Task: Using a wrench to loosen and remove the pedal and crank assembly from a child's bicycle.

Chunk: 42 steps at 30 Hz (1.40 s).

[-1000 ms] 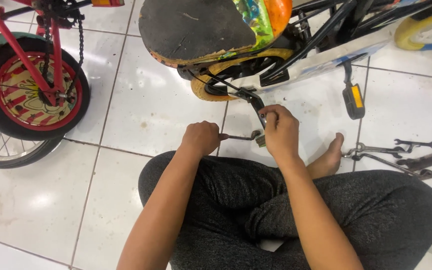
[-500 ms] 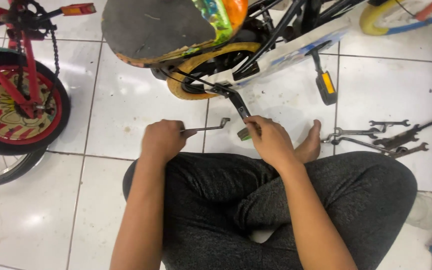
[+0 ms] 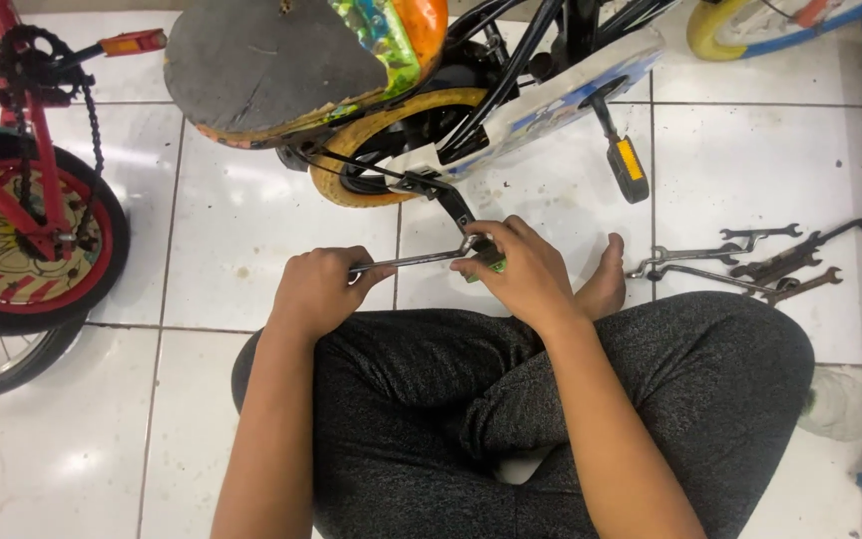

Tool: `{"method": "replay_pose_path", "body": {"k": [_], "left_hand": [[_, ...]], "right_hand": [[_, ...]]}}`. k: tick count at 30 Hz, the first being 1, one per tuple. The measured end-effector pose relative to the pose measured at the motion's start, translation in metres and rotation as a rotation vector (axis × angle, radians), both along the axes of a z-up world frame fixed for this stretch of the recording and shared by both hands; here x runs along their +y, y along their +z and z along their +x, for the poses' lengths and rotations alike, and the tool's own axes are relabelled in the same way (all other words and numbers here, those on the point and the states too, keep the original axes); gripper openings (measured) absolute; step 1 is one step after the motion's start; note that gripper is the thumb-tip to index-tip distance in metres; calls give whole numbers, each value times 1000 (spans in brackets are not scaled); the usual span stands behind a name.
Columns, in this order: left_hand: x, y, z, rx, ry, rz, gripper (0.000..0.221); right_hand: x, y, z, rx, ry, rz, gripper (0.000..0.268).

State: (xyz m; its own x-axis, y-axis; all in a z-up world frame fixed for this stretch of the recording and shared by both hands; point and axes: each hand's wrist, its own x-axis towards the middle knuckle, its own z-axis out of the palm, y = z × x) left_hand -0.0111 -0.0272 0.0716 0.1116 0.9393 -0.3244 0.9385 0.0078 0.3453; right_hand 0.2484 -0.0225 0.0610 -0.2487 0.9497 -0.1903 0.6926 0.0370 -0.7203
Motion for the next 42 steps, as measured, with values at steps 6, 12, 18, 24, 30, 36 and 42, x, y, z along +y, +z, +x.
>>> {"method": "replay_pose_path", "body": {"k": [6,12,18,24,30,36,42], "left_hand": [[0,-10,-9,118,15,-61,46],[-1,-4,-13,86,20,-53,44],[-6,14,-4,-25,-52,43,46],[-24,11,12,-213,-109,314,38],[-66,39,5,-342,-34,680,49],[-133,49,-60,-761,545,649,20],[-158,-116,-165,-498,739,757,21]], "right_hand": [[6,-30,-4,47,-81,-95,42],[2,-23,-12,5,-34,-83,41],[-11,-34,-23,-278,198,529,43],[-10,-44,-34,-375,219,802,26],[-24,10,-6,-647,317,437,49],[-45,91,6,-862,450,385,46],[-26,94,-4,-871,544,326,44]]}}
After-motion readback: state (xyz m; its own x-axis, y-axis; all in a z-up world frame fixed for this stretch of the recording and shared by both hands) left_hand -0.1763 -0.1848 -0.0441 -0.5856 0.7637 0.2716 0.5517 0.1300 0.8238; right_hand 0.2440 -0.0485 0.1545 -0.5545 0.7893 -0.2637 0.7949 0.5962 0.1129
